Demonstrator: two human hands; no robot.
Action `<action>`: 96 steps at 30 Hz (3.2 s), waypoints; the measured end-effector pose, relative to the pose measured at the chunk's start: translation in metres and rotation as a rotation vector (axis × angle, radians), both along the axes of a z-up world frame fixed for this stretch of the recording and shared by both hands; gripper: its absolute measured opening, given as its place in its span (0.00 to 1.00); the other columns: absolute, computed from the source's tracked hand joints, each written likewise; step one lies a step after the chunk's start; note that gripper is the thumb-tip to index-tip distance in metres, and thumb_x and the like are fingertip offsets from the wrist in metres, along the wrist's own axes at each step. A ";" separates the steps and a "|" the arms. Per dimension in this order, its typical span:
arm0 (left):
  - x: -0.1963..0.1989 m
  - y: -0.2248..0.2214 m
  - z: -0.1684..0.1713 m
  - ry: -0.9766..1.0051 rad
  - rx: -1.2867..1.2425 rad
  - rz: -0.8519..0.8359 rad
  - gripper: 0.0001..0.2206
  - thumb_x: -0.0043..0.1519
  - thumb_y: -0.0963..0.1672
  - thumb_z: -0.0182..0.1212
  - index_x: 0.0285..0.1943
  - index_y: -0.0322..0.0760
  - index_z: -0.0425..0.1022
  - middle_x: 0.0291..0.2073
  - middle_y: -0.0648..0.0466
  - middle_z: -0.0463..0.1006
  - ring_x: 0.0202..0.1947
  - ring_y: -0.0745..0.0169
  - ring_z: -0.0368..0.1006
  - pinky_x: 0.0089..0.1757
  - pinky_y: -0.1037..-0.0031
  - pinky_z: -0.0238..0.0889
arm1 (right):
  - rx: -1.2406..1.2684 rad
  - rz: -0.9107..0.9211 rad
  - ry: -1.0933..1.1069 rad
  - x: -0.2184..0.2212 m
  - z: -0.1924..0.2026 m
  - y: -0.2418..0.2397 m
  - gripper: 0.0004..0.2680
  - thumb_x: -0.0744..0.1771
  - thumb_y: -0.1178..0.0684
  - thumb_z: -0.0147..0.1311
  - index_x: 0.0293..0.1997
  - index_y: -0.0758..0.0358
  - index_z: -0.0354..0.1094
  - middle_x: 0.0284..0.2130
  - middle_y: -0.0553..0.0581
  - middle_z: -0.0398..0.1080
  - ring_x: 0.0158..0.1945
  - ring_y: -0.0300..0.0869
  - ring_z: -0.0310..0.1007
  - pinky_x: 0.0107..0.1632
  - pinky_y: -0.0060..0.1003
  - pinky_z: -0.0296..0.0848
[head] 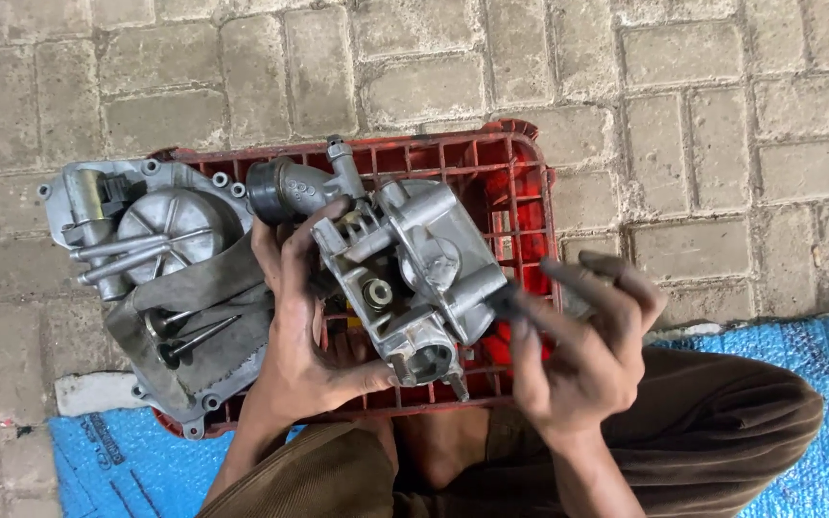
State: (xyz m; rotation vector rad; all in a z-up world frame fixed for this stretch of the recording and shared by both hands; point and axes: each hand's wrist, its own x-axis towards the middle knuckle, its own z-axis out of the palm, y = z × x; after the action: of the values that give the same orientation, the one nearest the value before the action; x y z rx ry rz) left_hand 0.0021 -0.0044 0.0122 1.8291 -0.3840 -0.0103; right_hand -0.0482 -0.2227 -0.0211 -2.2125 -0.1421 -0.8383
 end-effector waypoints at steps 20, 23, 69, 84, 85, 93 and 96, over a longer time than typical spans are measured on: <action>0.003 0.000 0.000 -0.016 0.023 0.018 0.52 0.43 0.62 0.66 0.75 0.37 0.51 0.71 0.39 0.40 0.75 0.29 0.41 0.68 0.41 0.45 | -0.037 0.000 0.022 -0.002 0.019 0.005 0.09 0.61 0.64 0.60 0.43 0.64 0.75 0.44 0.58 0.77 0.51 0.50 0.72 0.59 0.45 0.75; 0.002 0.001 -0.001 -0.020 0.067 0.027 0.54 0.41 0.61 0.67 0.75 0.37 0.51 0.70 0.38 0.42 0.73 0.28 0.45 0.67 0.38 0.46 | 0.096 0.027 0.119 0.010 0.041 0.013 0.07 0.62 0.67 0.58 0.42 0.74 0.73 0.42 0.65 0.76 0.50 0.53 0.73 0.59 0.46 0.73; 0.002 0.002 0.001 0.023 0.000 0.034 0.55 0.39 0.58 0.72 0.75 0.38 0.50 0.71 0.36 0.40 0.74 0.20 0.43 0.68 0.33 0.47 | 0.234 0.088 0.342 -0.006 0.068 0.020 0.08 0.59 0.61 0.65 0.40 0.64 0.79 0.42 0.58 0.71 0.39 0.37 0.69 0.41 0.27 0.69; -0.001 0.011 -0.014 0.002 0.051 0.034 0.57 0.35 0.59 0.73 0.76 0.38 0.53 0.73 0.36 0.56 0.78 0.19 0.26 0.66 0.25 0.16 | 0.003 0.291 0.274 0.066 0.088 0.021 0.05 0.61 0.63 0.69 0.35 0.64 0.76 0.33 0.54 0.77 0.36 0.39 0.69 0.40 0.31 0.69; -0.001 0.012 -0.017 -0.036 0.073 0.036 0.57 0.35 0.60 0.72 0.75 0.37 0.53 0.73 0.37 0.57 0.78 0.20 0.30 0.67 0.25 0.17 | -0.053 0.296 0.274 0.071 0.092 0.023 0.05 0.61 0.63 0.69 0.35 0.65 0.77 0.33 0.54 0.77 0.36 0.39 0.69 0.39 0.32 0.69; -0.005 0.013 -0.034 -0.248 0.042 0.047 0.64 0.40 0.59 0.76 0.84 0.63 0.30 0.76 0.40 0.57 0.82 0.29 0.30 0.73 0.26 0.26 | -0.171 0.345 0.279 0.069 0.104 0.014 0.06 0.60 0.61 0.69 0.35 0.64 0.78 0.37 0.55 0.80 0.41 0.41 0.74 0.47 0.36 0.75; -0.003 0.010 -0.020 -0.067 0.125 0.046 0.58 0.31 0.61 0.75 0.75 0.45 0.56 0.80 0.34 0.35 0.79 0.20 0.16 0.66 0.17 0.17 | -0.211 0.327 0.382 0.064 0.110 0.008 0.05 0.58 0.60 0.70 0.32 0.61 0.79 0.34 0.52 0.80 0.40 0.40 0.71 0.43 0.33 0.73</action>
State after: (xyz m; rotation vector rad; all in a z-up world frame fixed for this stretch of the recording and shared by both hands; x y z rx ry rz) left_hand -0.0007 0.0059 -0.0076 1.9651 -0.3956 0.0610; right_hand 0.0159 -0.2143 0.0890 -2.4126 -0.4078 -0.2237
